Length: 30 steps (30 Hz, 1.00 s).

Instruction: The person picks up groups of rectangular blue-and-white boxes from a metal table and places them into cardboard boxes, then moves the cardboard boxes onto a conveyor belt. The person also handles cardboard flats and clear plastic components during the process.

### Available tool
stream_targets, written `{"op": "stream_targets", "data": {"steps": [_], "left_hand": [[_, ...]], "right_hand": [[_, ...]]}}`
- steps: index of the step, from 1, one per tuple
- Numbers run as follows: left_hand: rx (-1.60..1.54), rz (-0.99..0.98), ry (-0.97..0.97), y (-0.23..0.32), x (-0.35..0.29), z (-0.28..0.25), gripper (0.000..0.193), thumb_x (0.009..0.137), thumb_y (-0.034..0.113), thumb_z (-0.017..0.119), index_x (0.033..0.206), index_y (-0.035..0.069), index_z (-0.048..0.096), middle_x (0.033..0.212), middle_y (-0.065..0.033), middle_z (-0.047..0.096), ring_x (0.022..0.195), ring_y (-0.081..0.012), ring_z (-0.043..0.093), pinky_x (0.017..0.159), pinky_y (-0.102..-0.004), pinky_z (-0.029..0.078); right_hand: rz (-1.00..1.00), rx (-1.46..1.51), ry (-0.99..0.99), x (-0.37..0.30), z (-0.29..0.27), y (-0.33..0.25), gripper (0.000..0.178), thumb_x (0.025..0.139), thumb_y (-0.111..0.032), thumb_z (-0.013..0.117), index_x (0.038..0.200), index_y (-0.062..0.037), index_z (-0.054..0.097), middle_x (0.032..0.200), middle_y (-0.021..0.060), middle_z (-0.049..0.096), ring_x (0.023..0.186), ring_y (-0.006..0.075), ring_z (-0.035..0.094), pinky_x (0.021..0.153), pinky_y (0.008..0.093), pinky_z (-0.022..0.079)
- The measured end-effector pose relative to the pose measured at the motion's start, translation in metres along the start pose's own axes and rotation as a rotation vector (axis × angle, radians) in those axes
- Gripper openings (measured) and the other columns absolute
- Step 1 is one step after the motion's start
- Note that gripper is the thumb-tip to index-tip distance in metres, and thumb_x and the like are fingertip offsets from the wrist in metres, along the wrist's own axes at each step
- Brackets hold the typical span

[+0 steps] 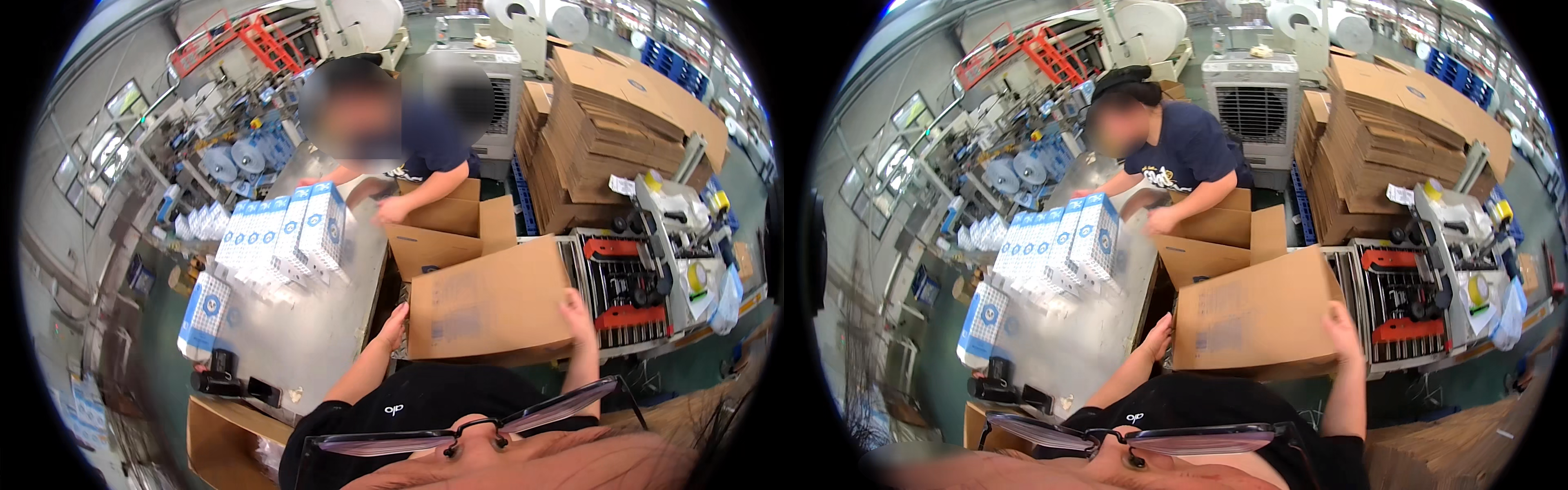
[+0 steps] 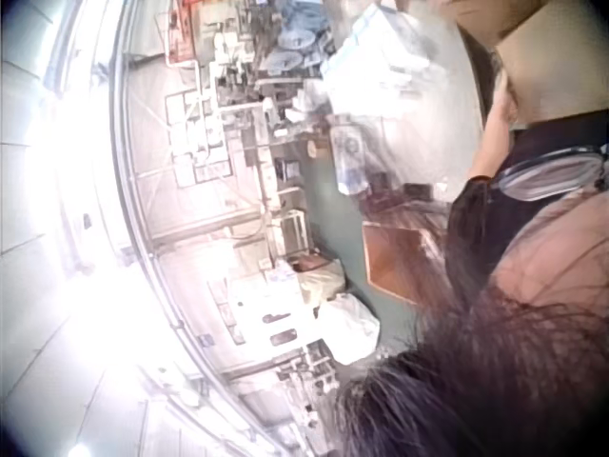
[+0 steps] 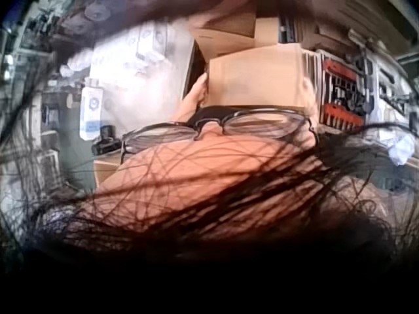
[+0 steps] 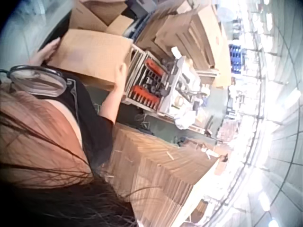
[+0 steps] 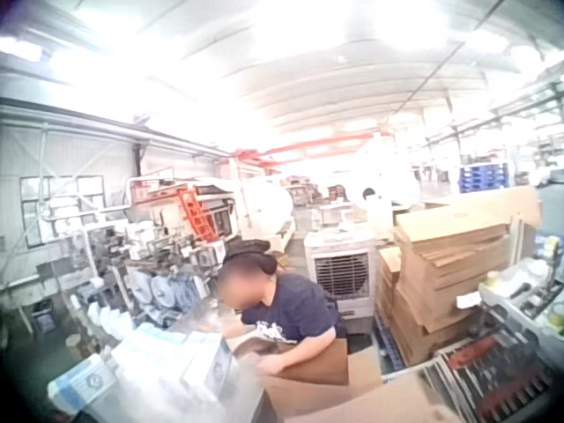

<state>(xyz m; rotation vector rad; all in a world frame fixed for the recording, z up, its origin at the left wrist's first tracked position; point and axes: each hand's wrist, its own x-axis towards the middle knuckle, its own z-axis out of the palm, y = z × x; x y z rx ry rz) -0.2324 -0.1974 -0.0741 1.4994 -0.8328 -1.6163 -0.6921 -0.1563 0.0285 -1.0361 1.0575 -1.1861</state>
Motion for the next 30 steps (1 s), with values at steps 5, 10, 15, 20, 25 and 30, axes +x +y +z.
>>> {"op": "stream_targets", "data": {"steps": [5,10,15,20,25,30], "left_hand": [[0.213,0.024,0.125,0.021,-0.006,-0.049,0.086,0.091,0.071,0.050,0.142,0.003,0.038,0.092,-0.0034,0.056,0.080,-0.0173,0.053,0.069,-0.0332,0.043],[0.536,0.325,0.314,0.032,-0.014,-0.072,0.064,0.096,0.035,0.062,0.141,-0.001,0.037,0.134,-0.0225,0.055,0.126,-0.0316,0.053,0.105,-0.0408,0.041],[0.134,0.207,0.395,0.006,-0.012,-0.124,0.034,0.089,0.018,0.068,0.117,0.003,0.055,0.098,-0.0230,0.070,0.091,-0.0434,0.067,0.082,-0.0472,0.052],[0.268,0.266,0.576,-0.036,0.022,-0.129,0.031,0.089,0.019,0.068,0.113,0.001,0.061,0.099,-0.0236,0.070,0.095,-0.0436,0.066,0.083,-0.0462,0.052],[0.391,0.183,0.591,-0.007,0.021,-0.105,0.030,0.091,0.021,0.065,0.114,0.002,0.061,0.105,-0.0261,0.068,0.103,-0.0437,0.064,0.088,-0.0477,0.050],[0.400,0.251,0.501,0.003,0.036,-0.120,0.035,0.094,0.029,0.061,0.114,0.001,0.060,0.107,-0.0276,0.066,0.104,-0.0440,0.063,0.088,-0.0481,0.049]], "right_hand": [[-0.631,-1.181,0.092,0.035,0.127,-0.008,0.071,0.082,-0.023,0.077,0.144,-0.0086,0.045,0.128,0.0190,0.061,0.113,0.0300,0.061,0.096,0.0409,0.048],[0.249,-1.061,0.057,0.058,0.153,0.071,0.086,0.084,-0.033,0.074,0.151,-0.0063,0.029,0.124,0.0298,0.062,0.113,0.0455,0.061,0.098,0.0441,0.048],[0.372,-1.182,0.357,0.048,0.109,0.047,0.093,0.073,-0.038,0.083,0.146,-0.0027,0.039,0.115,0.0225,0.068,0.105,0.0373,0.067,0.089,0.0444,0.052],[-0.537,-1.309,-0.870,0.053,0.226,-0.010,0.068,0.065,-0.034,0.085,0.124,-0.0121,0.059,0.124,0.0118,0.062,0.121,0.0313,0.054,0.102,0.0478,0.041],[-0.019,-1.719,-0.915,0.019,0.205,0.090,0.035,0.088,-0.035,0.055,0.119,-0.0235,0.067,0.105,0.0109,0.071,0.095,0.0283,0.069,0.077,0.0433,0.054],[0.052,-1.389,-0.845,0.011,0.205,0.122,0.035,0.089,-0.031,0.057,0.120,-0.0184,0.067,0.106,0.0124,0.071,0.096,0.0298,0.069,0.080,0.0422,0.054]]}}
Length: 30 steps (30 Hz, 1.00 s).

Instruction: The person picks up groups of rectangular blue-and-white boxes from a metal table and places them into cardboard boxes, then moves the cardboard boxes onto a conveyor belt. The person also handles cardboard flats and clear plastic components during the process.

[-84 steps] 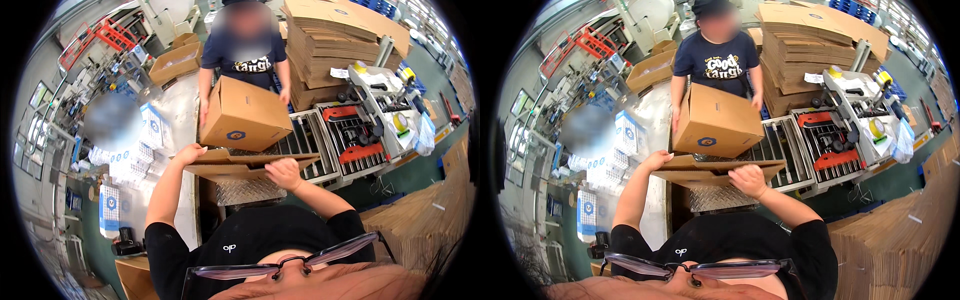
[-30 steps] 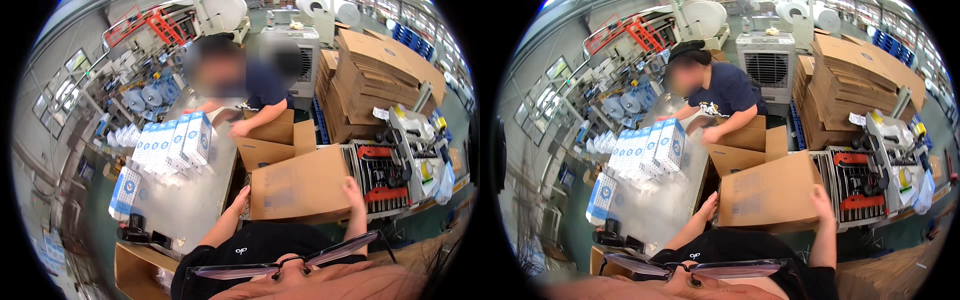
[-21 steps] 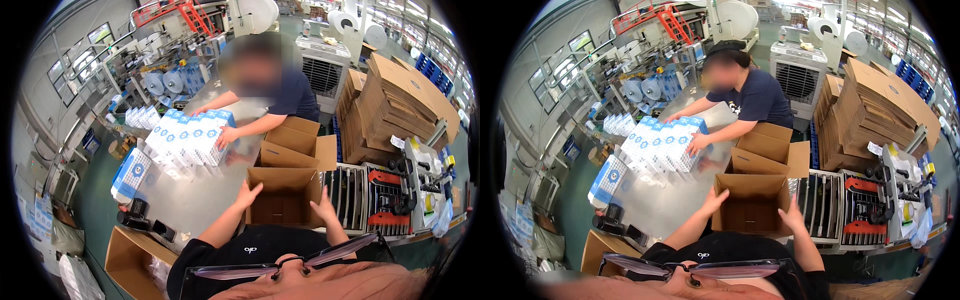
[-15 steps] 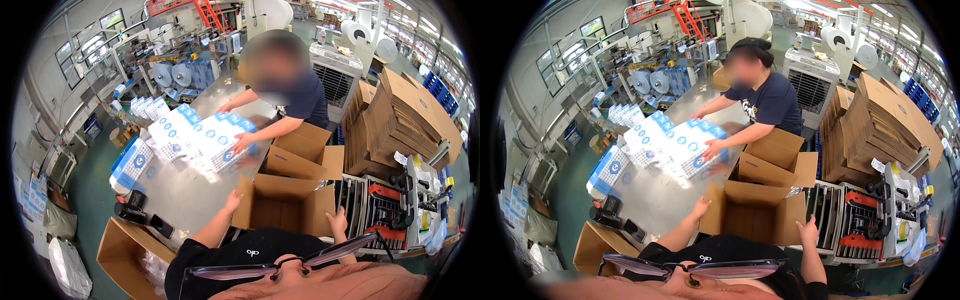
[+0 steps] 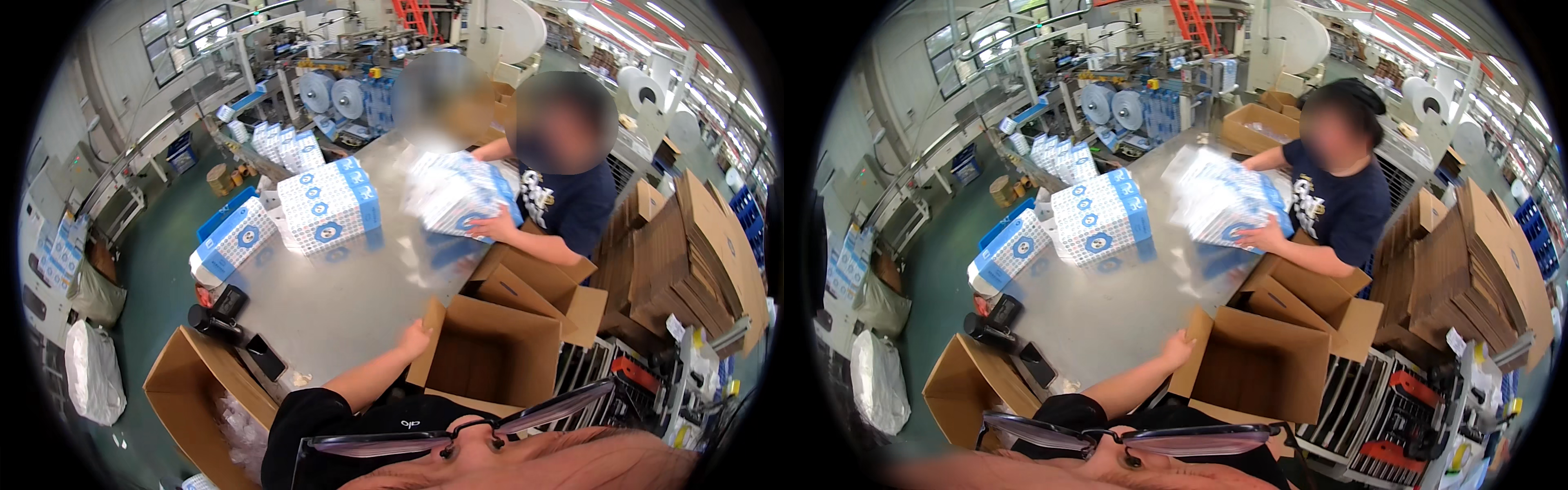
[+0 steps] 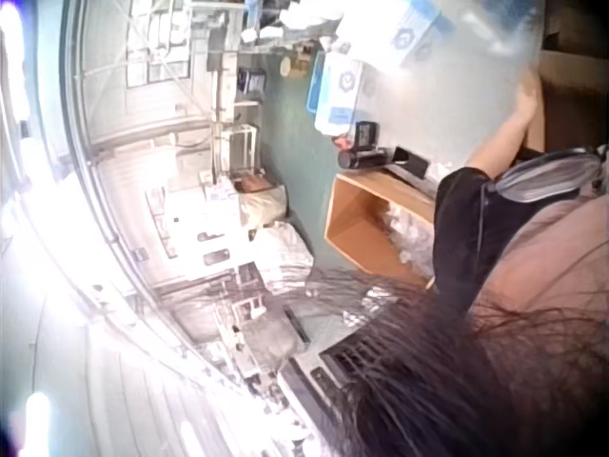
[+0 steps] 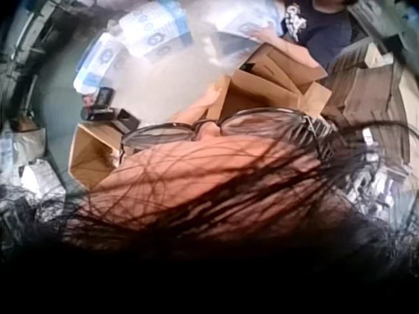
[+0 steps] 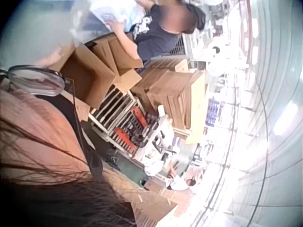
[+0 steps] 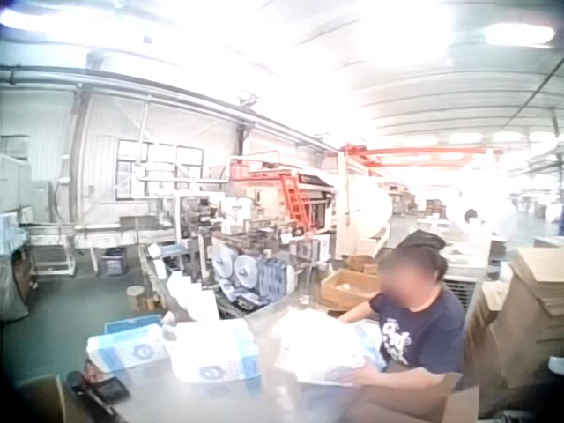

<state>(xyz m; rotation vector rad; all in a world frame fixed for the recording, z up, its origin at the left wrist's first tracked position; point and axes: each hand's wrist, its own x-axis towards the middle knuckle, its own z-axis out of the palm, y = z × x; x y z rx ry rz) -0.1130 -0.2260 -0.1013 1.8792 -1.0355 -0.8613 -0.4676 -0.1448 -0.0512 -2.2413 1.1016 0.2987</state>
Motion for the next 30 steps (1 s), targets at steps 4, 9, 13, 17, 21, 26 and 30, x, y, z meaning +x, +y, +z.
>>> {"op": "stream_targets", "data": {"steps": [4,9,13,17,21,26,30], "left_hand": [[-0.388,0.084,0.024,-0.012,0.010,-0.048,0.035,0.095,0.028,0.066,0.119,0.002,0.060,0.105,-0.0126,0.065,0.097,-0.0211,0.060,0.086,-0.0362,0.049],[0.004,0.553,0.492,-0.015,0.114,-0.221,0.032,0.088,0.018,0.073,0.114,0.003,0.062,0.108,-0.0099,0.067,0.102,-0.0241,0.062,0.091,-0.0363,0.049],[0.489,0.552,0.563,-0.026,0.248,-0.377,0.035,0.084,0.027,0.073,0.110,0.005,0.065,0.116,-0.0185,0.062,0.110,-0.0371,0.058,0.093,-0.0453,0.046],[0.987,0.269,0.490,-0.018,0.344,-0.442,0.106,0.057,0.060,0.087,0.141,0.006,0.051,0.142,-0.0238,0.048,0.131,-0.0382,0.048,0.106,-0.0433,0.043],[0.722,0.010,0.023,-0.009,0.397,-0.452,0.122,0.042,0.069,0.087,0.137,0.002,0.054,0.139,-0.0214,0.055,0.128,-0.0354,0.054,0.106,-0.0401,0.043],[0.587,0.048,-0.119,-0.029,0.390,-0.428,0.120,0.040,0.071,0.086,0.133,0.000,0.057,0.128,-0.0202,0.064,0.117,-0.0317,0.063,0.100,-0.0379,0.048],[0.400,0.035,-0.061,-0.043,0.302,-0.382,0.114,0.049,0.070,0.085,0.130,-0.005,0.056,0.129,-0.0234,0.061,0.118,-0.0355,0.061,0.098,-0.0414,0.049]], "right_hand": [[-0.049,0.224,0.047,0.017,0.004,0.003,0.035,0.089,-0.028,0.059,0.121,-0.0143,0.066,0.106,0.0135,0.071,0.096,0.0310,0.069,0.083,0.0412,0.054],[-0.134,0.465,0.244,0.036,-0.007,-0.021,0.034,0.090,-0.022,0.063,0.121,-0.0088,0.066,0.105,0.0138,0.071,0.096,0.0303,0.069,0.085,0.0386,0.054],[-0.108,0.606,0.356,0.068,-0.088,-0.116,0.031,0.089,-0.016,0.068,0.118,-0.0060,0.067,0.103,0.0116,0.072,0.094,0.0256,0.069,0.083,0.0344,0.054],[-0.050,0.564,0.369,0.101,-0.075,-0.111,0.029,0.089,-0.016,0.069,0.116,-0.0059,0.068,0.101,0.0108,0.072,0.092,0.0236,0.069,0.081,0.0330,0.054],[-0.052,0.485,0.393,0.136,-0.087,-0.136,0.027,0.088,-0.015,0.071,0.114,-0.0059,0.069,0.100,0.0101,0.072,0.090,0.0215,0.069,0.080,0.0315,0.054],[-0.087,0.575,0.002,0.267,-0.137,-0.244,0.037,0.096,-0.025,0.064,0.125,-0.0021,0.063,0.113,0.0102,0.071,0.096,0.0158,0.066,0.084,0.0308,0.053],[0.066,1.050,0.134,0.367,-0.098,-0.254,0.069,0.097,-0.029,0.064,0.151,-0.0035,0.028,0.145,0.0153,0.049,0.117,0.0263,0.061,0.084,0.0344,0.054]]}}
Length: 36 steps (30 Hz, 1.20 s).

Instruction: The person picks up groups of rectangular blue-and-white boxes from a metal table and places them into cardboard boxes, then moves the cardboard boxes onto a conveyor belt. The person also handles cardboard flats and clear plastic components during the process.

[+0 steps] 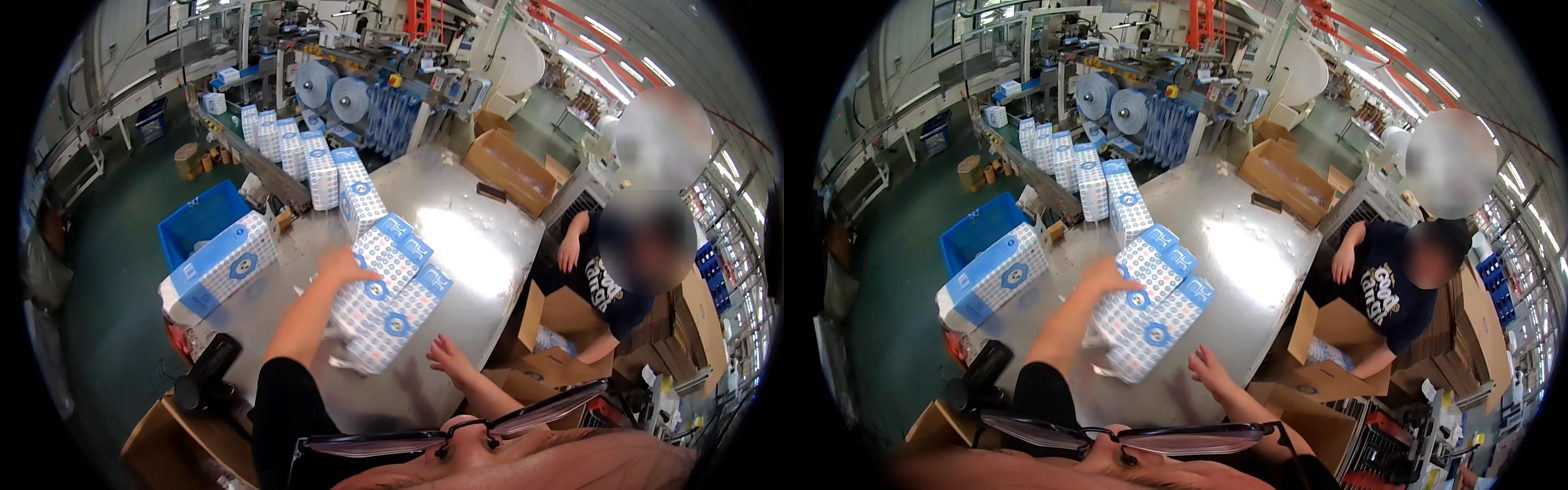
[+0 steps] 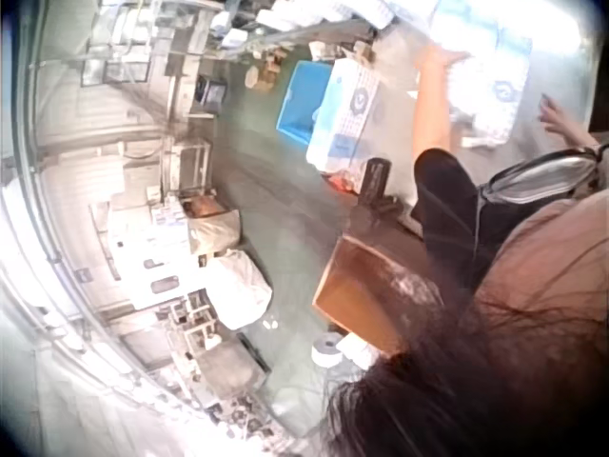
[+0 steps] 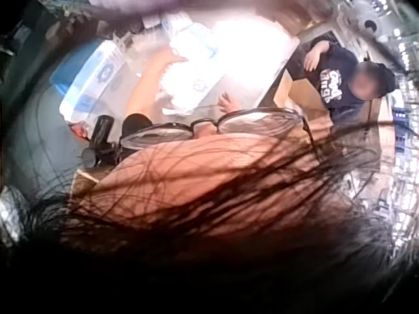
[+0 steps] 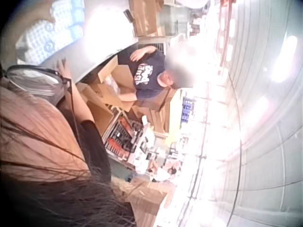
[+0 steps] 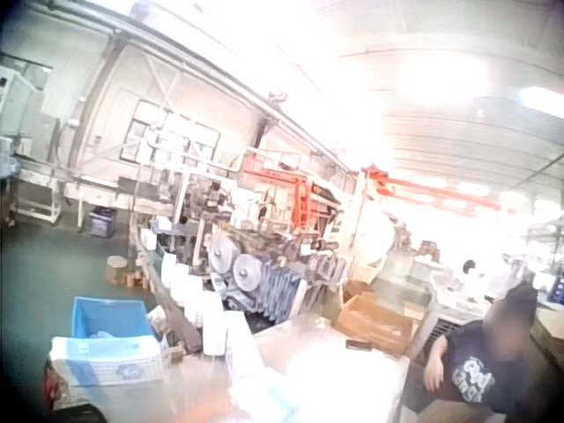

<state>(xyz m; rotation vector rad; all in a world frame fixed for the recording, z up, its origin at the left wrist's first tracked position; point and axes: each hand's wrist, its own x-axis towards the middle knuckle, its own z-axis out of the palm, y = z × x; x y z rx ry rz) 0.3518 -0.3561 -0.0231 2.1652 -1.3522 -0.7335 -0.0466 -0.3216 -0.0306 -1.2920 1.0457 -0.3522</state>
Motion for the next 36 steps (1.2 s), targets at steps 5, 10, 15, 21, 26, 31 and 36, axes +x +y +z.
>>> {"op": "stream_targets", "data": {"steps": [5,10,15,21,26,31,36], "left_hand": [[0.025,-0.094,-0.120,0.004,-0.215,0.011,0.111,0.065,0.064,0.082,0.143,-0.003,0.039,0.127,-0.0237,0.061,0.113,-0.0364,0.063,0.095,-0.0432,0.051],[-0.836,-0.488,-0.543,-0.048,-0.321,0.046,0.085,0.082,0.048,0.073,0.144,0.000,0.041,0.126,-0.0188,0.063,0.107,-0.0288,0.066,0.088,-0.0433,0.056],[-1.170,-0.558,-0.426,-0.052,-0.360,0.068,0.070,0.088,0.039,0.068,0.141,-0.001,0.046,0.124,-0.0161,0.065,0.109,-0.0258,0.066,0.087,-0.0394,0.056],[-1.017,-0.093,-0.165,-0.001,-0.393,0.036,0.064,0.078,0.014,0.078,0.135,-0.001,0.052,0.123,-0.0123,0.065,0.113,-0.0226,0.062,0.099,-0.0373,0.048],[-0.875,0.414,-0.043,0.090,-0.398,0.037,0.073,0.075,0.006,0.082,0.139,0.002,0.047,0.133,-0.0109,0.059,0.119,-0.0221,0.058,0.101,-0.0382,0.047],[-1.031,0.460,-0.295,0.199,-0.385,0.099,0.063,0.082,0.007,0.077,0.139,0.002,0.051,0.127,-0.0102,0.063,0.117,-0.0226,0.060,0.101,-0.0345,0.047],[-0.447,0.535,-0.409,0.283,-0.405,0.185,0.056,0.078,0.021,0.083,0.128,0.004,0.062,0.126,-0.0148,0.064,0.113,-0.0256,0.062,0.097,-0.0362,0.049]], "right_hand": [[0.163,-0.246,-0.183,-0.071,0.036,-0.025,0.079,0.090,-0.043,0.071,0.147,-0.0062,0.031,0.139,0.0171,0.052,0.119,0.0309,0.060,0.079,0.0428,0.059],[0.563,-0.016,-0.596,-0.087,-0.005,0.016,0.083,0.083,-0.041,0.077,0.148,-0.0163,0.031,0.133,0.0139,0.058,0.118,0.0323,0.060,0.078,0.0586,0.056],[0.673,0.040,-0.667,-0.077,0.001,0.023,0.096,0.078,-0.032,0.080,0.151,-0.0220,0.018,0.136,0.0140,0.056,0.123,0.0350,0.057,0.081,0.0653,0.053],[0.117,0.064,-0.693,-0.102,-0.027,0.005,0.083,0.075,-0.016,0.083,0.144,-0.0119,0.038,0.129,0.0130,0.061,0.121,0.0284,0.059,0.089,0.0507,0.055],[-0.482,-0.019,-0.477,-0.152,-0.084,-0.039,0.064,0.070,-0.006,0.088,0.128,-0.0025,0.059,0.119,0.0095,0.067,0.111,0.0197,0.062,0.092,0.0362,0.053],[-0.684,-0.380,-0.221,-0.255,-0.199,-0.123,0.072,0.067,-0.009,0.089,0.131,-0.0025,0.056,0.124,0.0084,0.065,0.113,0.0202,0.060,0.098,0.0387,0.048],[-0.433,-0.437,-0.257,-0.355,-0.319,-0.178,0.094,0.064,-0.025,0.090,0.143,-0.0016,0.044,0.127,0.0132,0.064,0.115,0.0235,0.062,0.100,0.0379,0.048]]}}
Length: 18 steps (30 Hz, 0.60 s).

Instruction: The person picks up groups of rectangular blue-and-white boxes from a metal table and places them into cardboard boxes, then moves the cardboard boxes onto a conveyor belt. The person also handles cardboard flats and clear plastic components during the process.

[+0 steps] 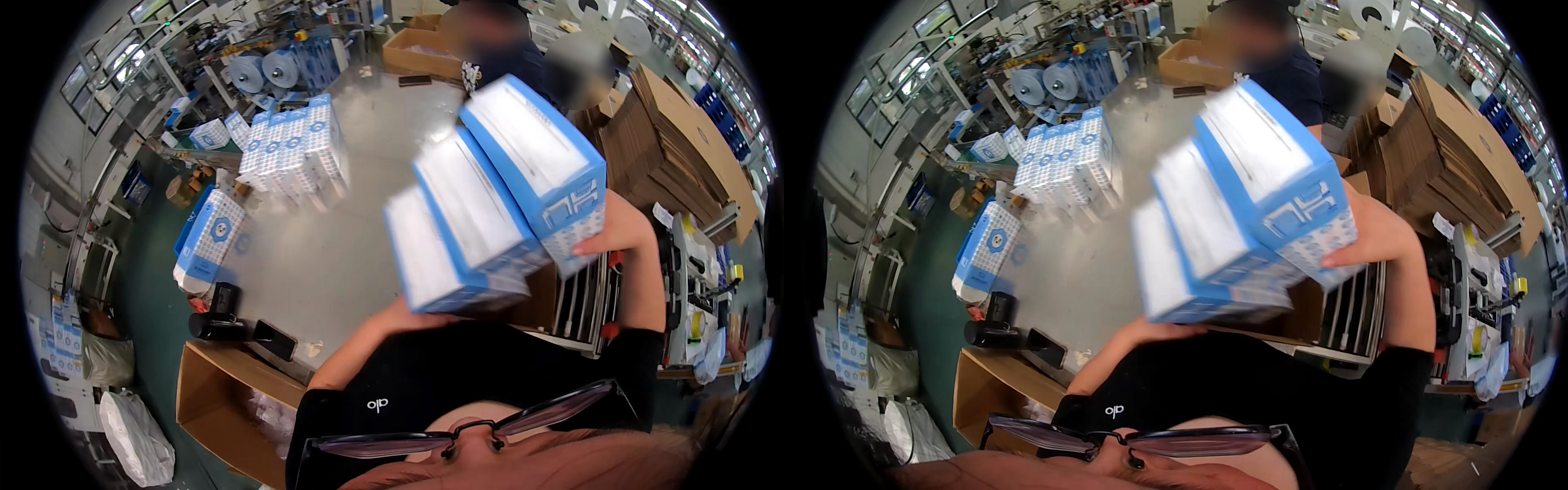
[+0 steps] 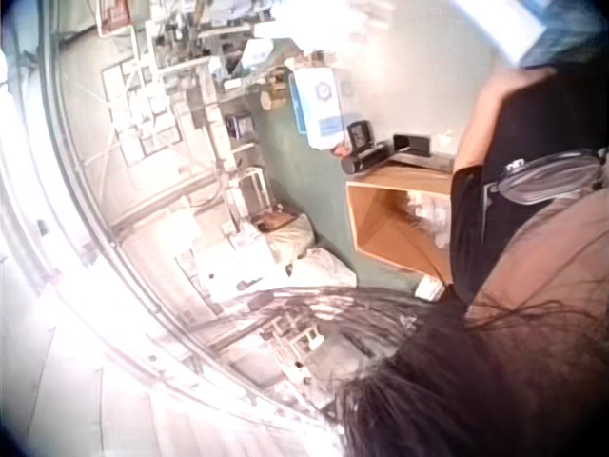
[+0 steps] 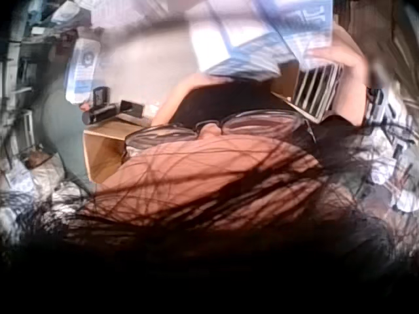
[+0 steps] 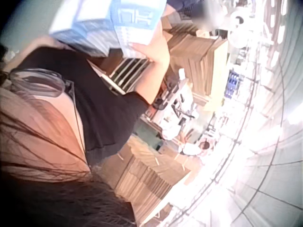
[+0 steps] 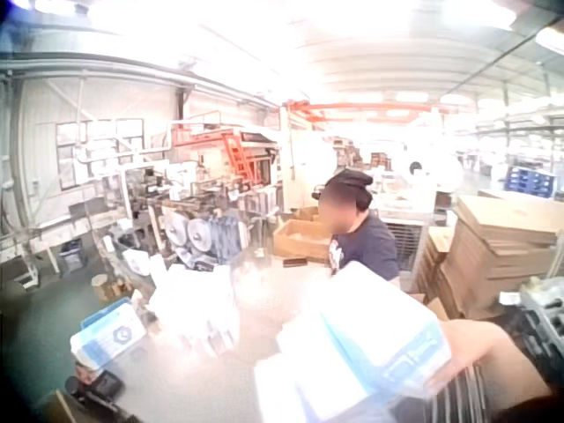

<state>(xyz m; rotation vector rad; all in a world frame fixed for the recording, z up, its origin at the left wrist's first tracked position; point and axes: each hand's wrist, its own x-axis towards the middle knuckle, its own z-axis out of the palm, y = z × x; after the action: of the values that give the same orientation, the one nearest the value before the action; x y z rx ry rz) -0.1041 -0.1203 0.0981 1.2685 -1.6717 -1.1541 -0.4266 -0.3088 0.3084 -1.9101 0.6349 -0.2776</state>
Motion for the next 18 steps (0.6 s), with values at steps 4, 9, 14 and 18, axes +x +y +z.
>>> {"op": "stream_targets", "data": {"steps": [4,9,14,18], "left_hand": [[0.314,-0.203,0.253,-0.036,0.008,0.016,0.050,0.082,0.020,0.073,0.129,0.004,0.061,0.126,-0.0181,0.064,0.116,-0.0333,0.063,0.094,-0.0407,0.052],[0.044,-0.466,0.588,-0.086,-0.020,0.010,0.048,0.085,0.022,0.076,0.123,-0.005,0.062,0.114,-0.0179,0.070,0.111,-0.0262,0.065,0.095,-0.0370,0.051],[0.136,-0.450,0.637,-0.100,-0.037,0.028,0.041,0.086,0.022,0.077,0.116,-0.004,0.066,0.108,-0.0153,0.071,0.103,-0.0237,0.068,0.093,-0.0356,0.051],[0.109,-0.541,0.816,-0.107,-0.076,0.021,0.034,0.087,0.016,0.075,0.113,-0.004,0.067,0.104,-0.0145,0.072,0.100,-0.0227,0.068,0.092,-0.0339,0.051]], "right_hand": [[0.226,-0.296,0.026,-0.050,-0.008,0.131,0.082,0.074,-0.038,0.083,0.141,-0.0056,0.049,0.129,0.0139,0.064,0.115,0.0254,0.063,0.099,0.0385,0.048],[0.535,-0.780,0.118,-0.005,0.073,0.274,0.071,0.084,-0.050,0.072,0.138,-0.0081,0.053,0.134,0.0171,0.060,0.123,0.0322,0.056,0.103,0.0421,0.044],[0.228,-1.017,0.025,0.044,0.117,0.312,0.100,0.074,-0.068,0.071,0.155,-0.0255,0.031,0.164,0.0179,0.012,0.150,0.0430,0.008,0.111,0.0735,0.015],[0.596,-0.870,-0.255,0.058,0.139,0.360,0.129,0.056,-0.075,0.078,0.159,-0.0328,0.015,0.166,0.0123,-0.015,0.148,0.0466,-0.019,0.099,0.0859,0.005]]}}
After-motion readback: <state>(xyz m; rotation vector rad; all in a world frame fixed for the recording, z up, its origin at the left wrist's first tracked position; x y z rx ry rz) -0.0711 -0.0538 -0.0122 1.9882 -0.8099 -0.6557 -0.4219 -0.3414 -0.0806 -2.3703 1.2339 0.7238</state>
